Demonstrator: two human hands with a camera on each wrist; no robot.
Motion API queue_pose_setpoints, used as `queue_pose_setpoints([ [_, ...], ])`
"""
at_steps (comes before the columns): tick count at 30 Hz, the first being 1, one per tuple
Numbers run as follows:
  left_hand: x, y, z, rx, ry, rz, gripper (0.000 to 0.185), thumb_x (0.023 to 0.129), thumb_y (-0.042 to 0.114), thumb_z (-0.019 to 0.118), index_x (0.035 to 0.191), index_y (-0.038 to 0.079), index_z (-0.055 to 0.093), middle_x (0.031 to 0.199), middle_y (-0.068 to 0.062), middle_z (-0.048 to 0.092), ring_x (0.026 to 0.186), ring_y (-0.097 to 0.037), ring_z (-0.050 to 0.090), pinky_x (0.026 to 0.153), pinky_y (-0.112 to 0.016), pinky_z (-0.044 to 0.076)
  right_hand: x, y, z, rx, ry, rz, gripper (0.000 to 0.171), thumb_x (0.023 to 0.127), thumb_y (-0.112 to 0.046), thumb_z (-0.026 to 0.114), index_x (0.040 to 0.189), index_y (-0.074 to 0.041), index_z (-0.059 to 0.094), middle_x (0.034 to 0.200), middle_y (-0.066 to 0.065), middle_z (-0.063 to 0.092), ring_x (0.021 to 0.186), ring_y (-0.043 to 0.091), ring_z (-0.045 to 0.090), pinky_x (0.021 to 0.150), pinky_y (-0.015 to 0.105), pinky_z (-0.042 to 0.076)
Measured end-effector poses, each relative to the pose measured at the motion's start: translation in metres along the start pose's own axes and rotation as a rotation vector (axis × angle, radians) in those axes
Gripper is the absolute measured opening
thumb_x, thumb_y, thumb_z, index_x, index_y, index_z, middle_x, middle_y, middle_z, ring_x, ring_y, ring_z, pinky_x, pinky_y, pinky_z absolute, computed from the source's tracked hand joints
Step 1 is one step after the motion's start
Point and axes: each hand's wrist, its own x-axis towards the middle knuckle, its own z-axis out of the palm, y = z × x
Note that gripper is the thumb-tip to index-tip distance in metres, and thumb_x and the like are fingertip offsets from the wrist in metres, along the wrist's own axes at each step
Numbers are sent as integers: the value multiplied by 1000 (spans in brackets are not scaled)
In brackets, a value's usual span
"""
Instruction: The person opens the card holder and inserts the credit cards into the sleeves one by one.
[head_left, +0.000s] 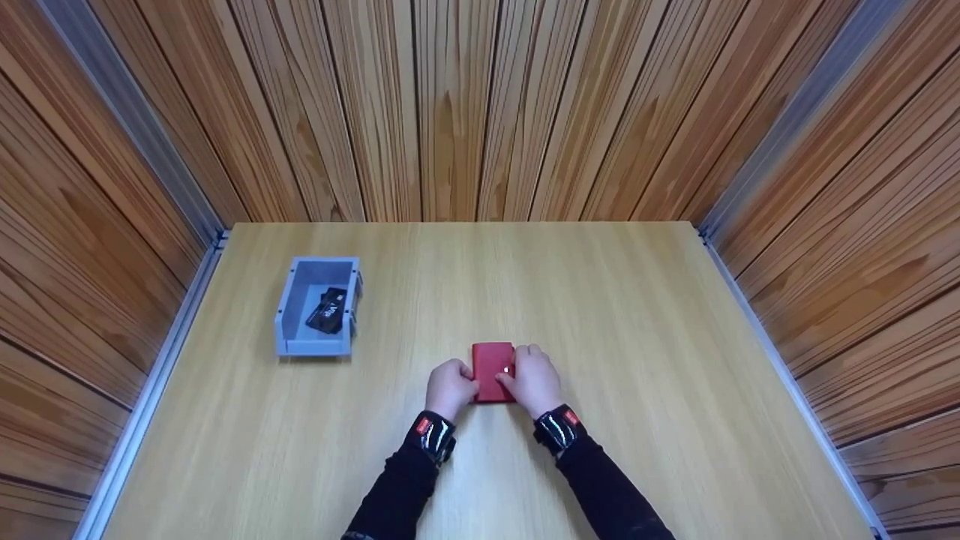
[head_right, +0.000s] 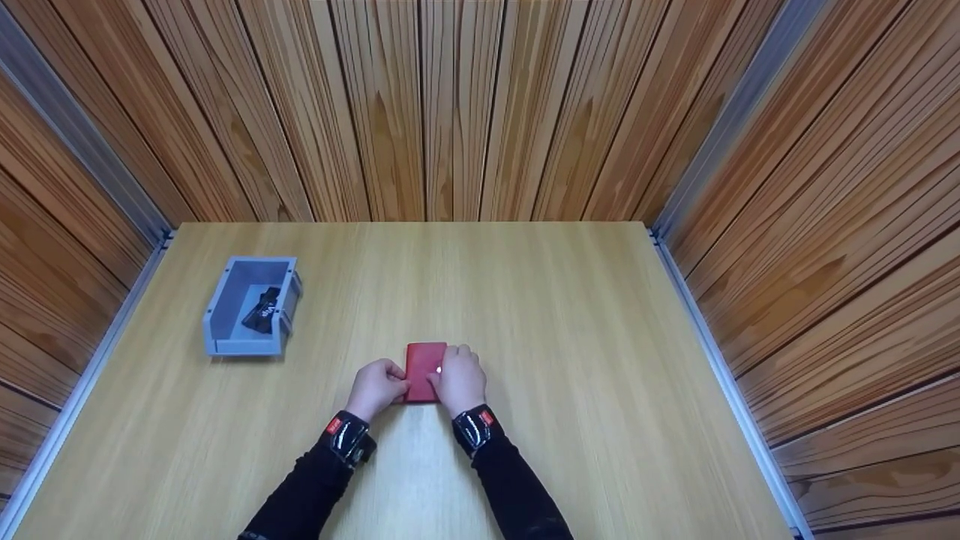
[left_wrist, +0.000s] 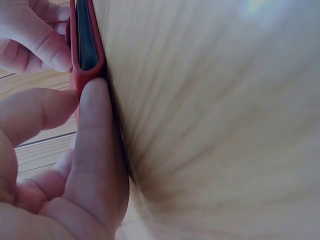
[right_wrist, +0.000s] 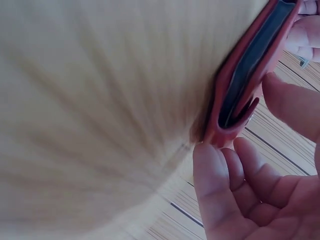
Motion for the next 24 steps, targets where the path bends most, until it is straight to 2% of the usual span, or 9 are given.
queue_pose_setpoints([
  [6, 1, 0, 0, 5, 0, 1, 15, 74, 2, 77, 72, 6, 62, 69, 0, 59, 67, -18, 55, 64, -33, 48, 2, -1, 0, -6, -20, 5, 35, 77, -21, 84, 83, -2, 56, 82, 9, 52, 75, 26, 56, 68, 43, 49],
  [13, 2, -2, 1, 21, 0, 20, 14, 74, 3, 76, 73, 5, 63, 68, -1, 60, 66, -17, 56, 61, -31, 48, 4, -4, -2, -93, -27, -28, 39, 80, -21, 82, 98, 7, 62, 86, 15, 59, 81, 33, 62, 72, 44, 52],
  [24, 3, -2, 1, -5, -12, -1, 16, 75, 2, 77, 72, 6, 61, 66, 0, 58, 62, -16, 56, 57, -29, 47, 2, -7, -2, -126, 22, -76, 23, 79, -15, 78, 85, 3, 65, 76, 11, 56, 67, 28, 59, 60, 43, 51],
])
